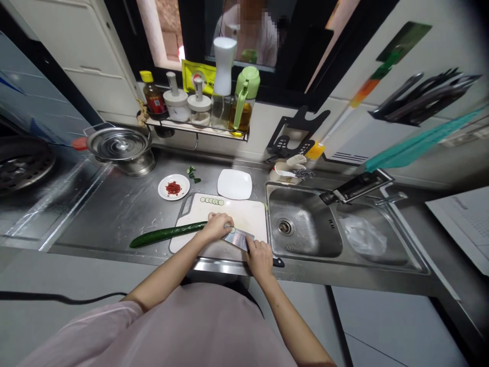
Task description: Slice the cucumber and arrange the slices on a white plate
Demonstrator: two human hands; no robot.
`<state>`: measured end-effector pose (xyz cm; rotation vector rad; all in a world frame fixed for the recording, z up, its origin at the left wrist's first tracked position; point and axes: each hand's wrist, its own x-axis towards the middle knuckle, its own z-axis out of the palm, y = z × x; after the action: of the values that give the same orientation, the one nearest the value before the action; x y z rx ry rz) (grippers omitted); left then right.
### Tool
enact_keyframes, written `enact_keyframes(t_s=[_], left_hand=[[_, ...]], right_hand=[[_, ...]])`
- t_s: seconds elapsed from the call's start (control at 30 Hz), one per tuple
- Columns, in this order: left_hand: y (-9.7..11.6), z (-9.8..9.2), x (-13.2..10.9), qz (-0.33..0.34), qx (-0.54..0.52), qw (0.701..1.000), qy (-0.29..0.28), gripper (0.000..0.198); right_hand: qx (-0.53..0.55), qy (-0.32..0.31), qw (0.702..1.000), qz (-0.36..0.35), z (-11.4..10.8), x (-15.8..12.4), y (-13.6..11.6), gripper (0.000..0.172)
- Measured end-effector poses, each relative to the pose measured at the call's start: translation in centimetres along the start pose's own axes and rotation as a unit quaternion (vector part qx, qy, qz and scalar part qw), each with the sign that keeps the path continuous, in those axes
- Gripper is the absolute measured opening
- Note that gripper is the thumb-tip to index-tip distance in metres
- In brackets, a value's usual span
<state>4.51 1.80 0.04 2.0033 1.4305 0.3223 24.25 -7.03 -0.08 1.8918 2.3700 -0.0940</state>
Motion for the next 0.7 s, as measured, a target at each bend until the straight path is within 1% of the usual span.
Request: enact_keyframes(t_s=[0.07,0.17,0.27,0.37,0.53,0.7], left_hand=[[0.0,-0.2,0.5,-0.021,-0.019,1.000,0.005,0.011],[-0.4,-0.4,1.5,-0.079,-0.050,0.995,0.027,0.013],[-1.3,-0.6,2.8,-0.126,-0.059,0.988,0.059,0.011],[-2.5,-0.9,4.3,-0.156,-0.043,0.984,0.081,0.010],[-3.8,-1.2,6.3,-0.175,-0.013,0.980,0.097,0.012],[-4.2,-0.9,7.3,-0.177,0.018,0.979,0.103,0.020]], right_hand=[[0.002,-0.007,1.000,0.006,-0.1,0.1,0.0,0.046],[0.008,-0.013,1.000,0.018,-0.2,0.1,0.0,0.046],[0.014,-0.015,0.999,0.033,-0.2,-0.1,0.1,0.045],[0.019,-0.012,0.999,0.041,0.0,-0.4,0.4,0.043],[0.027,0.003,0.999,0.044,0.6,-0.7,1.0,0.043],[0.031,0.014,0.998,0.044,0.8,-0.7,1.2,0.043]])
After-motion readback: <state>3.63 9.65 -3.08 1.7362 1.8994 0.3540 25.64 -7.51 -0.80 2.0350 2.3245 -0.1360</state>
